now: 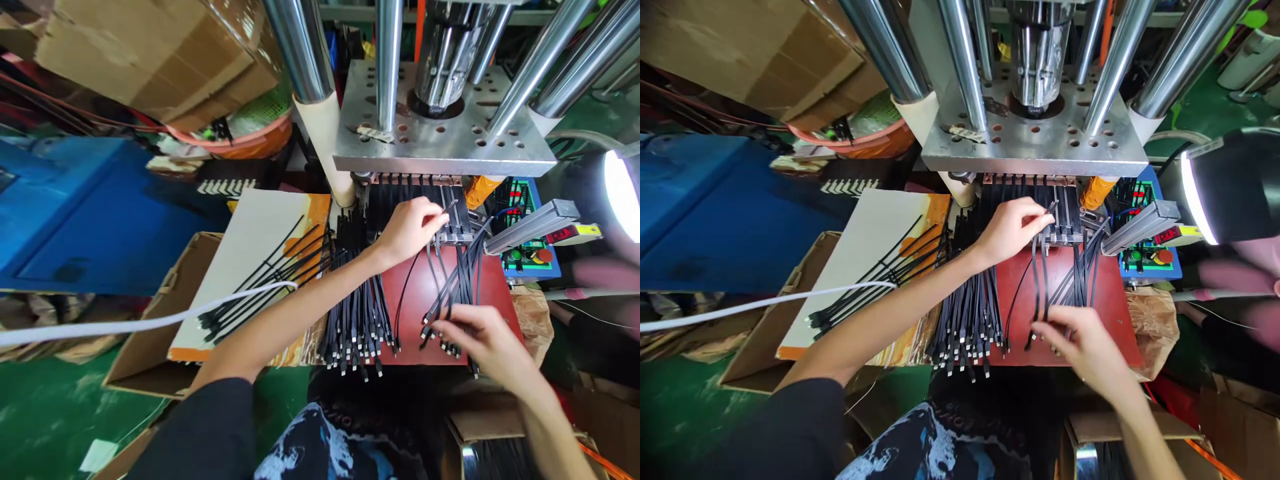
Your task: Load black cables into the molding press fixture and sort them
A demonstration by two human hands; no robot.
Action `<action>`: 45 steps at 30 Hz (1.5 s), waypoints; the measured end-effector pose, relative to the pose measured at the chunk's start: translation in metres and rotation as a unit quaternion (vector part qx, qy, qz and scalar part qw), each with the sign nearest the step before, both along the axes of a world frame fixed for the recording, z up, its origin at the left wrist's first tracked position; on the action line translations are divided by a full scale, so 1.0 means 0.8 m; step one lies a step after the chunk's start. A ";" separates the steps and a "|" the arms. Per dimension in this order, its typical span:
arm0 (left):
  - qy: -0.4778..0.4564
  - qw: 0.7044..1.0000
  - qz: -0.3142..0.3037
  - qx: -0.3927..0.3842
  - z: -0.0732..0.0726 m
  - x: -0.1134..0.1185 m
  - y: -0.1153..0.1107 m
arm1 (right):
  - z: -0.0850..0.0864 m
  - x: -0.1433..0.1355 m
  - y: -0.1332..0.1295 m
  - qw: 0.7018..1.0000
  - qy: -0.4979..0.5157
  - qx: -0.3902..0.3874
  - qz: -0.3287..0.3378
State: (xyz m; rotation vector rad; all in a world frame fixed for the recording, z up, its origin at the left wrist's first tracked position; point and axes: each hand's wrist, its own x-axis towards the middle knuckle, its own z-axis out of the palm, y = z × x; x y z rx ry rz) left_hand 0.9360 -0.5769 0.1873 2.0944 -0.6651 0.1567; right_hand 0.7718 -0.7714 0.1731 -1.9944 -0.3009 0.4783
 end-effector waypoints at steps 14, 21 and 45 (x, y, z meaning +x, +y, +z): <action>-0.185 0.952 -0.186 0.157 -0.030 -0.002 0.023 | 0.017 0.268 -0.036 0.990 -0.140 0.010 -0.022; -0.273 0.906 -0.142 0.290 -0.030 -0.007 0.015 | -0.007 0.275 -0.031 0.967 -0.239 -0.026 -0.083; -0.098 0.936 0.017 0.337 -0.013 -0.029 -0.047 | 0.006 0.220 -0.017 0.846 -0.307 -0.432 -0.058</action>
